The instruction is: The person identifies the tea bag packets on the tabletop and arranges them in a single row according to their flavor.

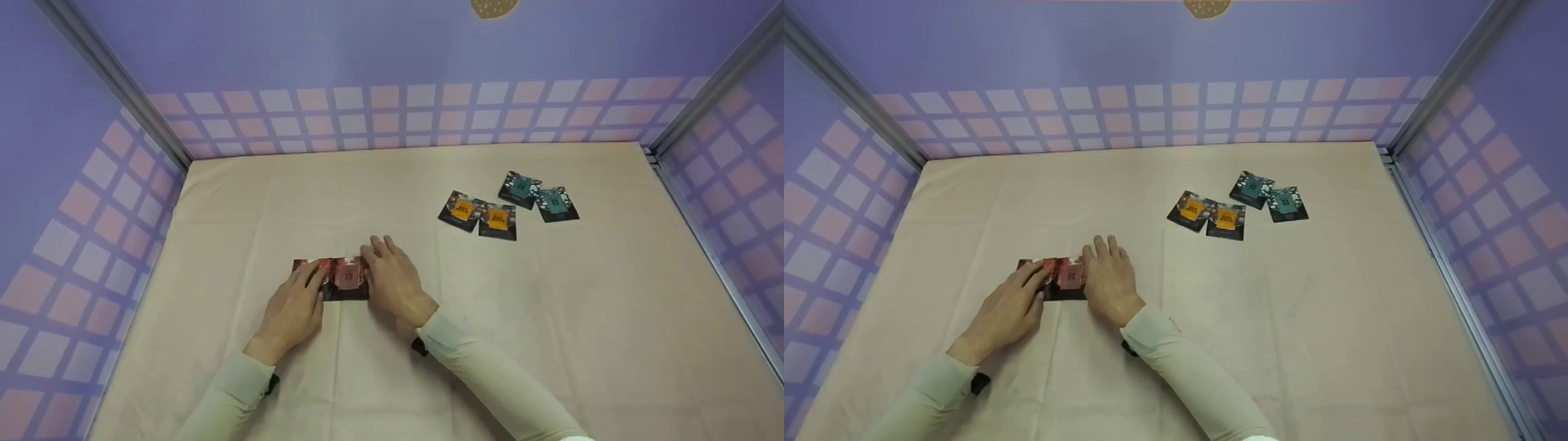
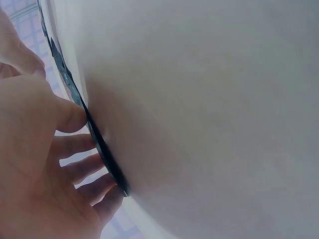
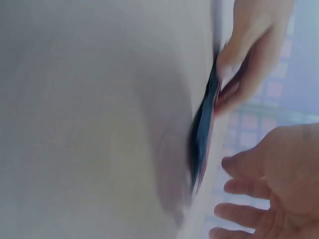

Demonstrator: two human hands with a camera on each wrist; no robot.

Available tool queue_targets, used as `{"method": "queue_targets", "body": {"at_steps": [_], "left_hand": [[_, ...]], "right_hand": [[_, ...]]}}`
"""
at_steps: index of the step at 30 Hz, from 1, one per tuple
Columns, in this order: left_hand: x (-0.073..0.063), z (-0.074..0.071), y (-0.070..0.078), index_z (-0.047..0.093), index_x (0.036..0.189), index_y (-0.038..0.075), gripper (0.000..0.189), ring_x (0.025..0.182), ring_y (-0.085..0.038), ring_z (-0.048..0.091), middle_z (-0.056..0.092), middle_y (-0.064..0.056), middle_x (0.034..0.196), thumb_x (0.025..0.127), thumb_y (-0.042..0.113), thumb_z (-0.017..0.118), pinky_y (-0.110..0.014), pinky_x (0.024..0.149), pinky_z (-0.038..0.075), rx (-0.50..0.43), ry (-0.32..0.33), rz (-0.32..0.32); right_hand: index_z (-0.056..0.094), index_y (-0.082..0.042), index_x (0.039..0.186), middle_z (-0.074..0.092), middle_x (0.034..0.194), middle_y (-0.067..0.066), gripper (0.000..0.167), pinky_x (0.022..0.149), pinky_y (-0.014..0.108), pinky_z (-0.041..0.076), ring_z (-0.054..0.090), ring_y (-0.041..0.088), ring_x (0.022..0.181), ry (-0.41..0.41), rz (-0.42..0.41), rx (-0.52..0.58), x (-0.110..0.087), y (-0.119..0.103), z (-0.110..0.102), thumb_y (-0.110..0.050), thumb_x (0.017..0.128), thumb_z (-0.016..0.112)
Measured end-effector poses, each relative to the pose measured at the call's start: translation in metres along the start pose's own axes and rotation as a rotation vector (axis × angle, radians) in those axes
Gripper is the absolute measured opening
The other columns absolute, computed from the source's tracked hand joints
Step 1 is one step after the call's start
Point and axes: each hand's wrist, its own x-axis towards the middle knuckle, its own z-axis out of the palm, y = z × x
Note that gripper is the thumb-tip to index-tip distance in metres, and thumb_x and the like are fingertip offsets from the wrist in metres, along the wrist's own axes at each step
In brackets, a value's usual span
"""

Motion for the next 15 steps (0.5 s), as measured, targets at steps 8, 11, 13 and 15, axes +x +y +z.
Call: {"method": "queue_targets", "body": {"at_steps": [8, 11, 13, 15], "left_hand": [[0.001, 0.000, 0.002, 0.056, 0.148, -0.008, 0.047, 0.146, -0.049, 0.049, 0.052, -0.028, 0.156, 0.106, 0.010, 0.057, -0.061, 0.117, 0.047, 0.000, 0.004, 0.000], [0.000, -0.001, 0.003, 0.057, 0.148, -0.008, 0.046, 0.146, -0.049, 0.050, 0.052, -0.028, 0.156, 0.106, 0.010, 0.056, -0.062, 0.116, 0.048, -0.008, 0.007, -0.002], [0.000, 0.000, 0.003, 0.057, 0.148, -0.008, 0.046, 0.146, -0.048, 0.050, 0.052, -0.028, 0.156, 0.106, 0.010, 0.056, -0.061, 0.115, 0.048, -0.009, 0.009, -0.003], [0.000, 0.000, 0.003, 0.056, 0.149, -0.008, 0.046, 0.147, -0.048, 0.049, 0.052, -0.027, 0.157, 0.106, 0.010, 0.055, -0.061, 0.116, 0.047, -0.009, 0.006, -0.007]], "right_hand": [[0.057, -0.003, 0.153, 0.046, 0.165, 0.020, 0.045, 0.127, 0.056, 0.036, 0.040, 0.045, 0.155, 0.058, 0.015, 0.074, 0.012, 0.054, -0.011, -0.017, 0.110, 0.058], [0.057, -0.002, 0.152, 0.047, 0.165, 0.021, 0.044, 0.129, 0.055, 0.034, 0.040, 0.046, 0.155, 0.077, 0.028, 0.066, 0.017, 0.074, -0.015, -0.016, 0.110, 0.058], [0.058, -0.001, 0.151, 0.047, 0.164, 0.022, 0.044, 0.130, 0.054, 0.032, 0.041, 0.045, 0.154, 0.088, 0.032, 0.066, 0.020, 0.087, -0.017, -0.016, 0.110, 0.057], [0.058, 0.000, 0.151, 0.048, 0.163, 0.023, 0.044, 0.131, 0.052, 0.030, 0.042, 0.044, 0.155, 0.098, 0.041, 0.072, 0.022, 0.098, -0.020, -0.016, 0.110, 0.056]]}}
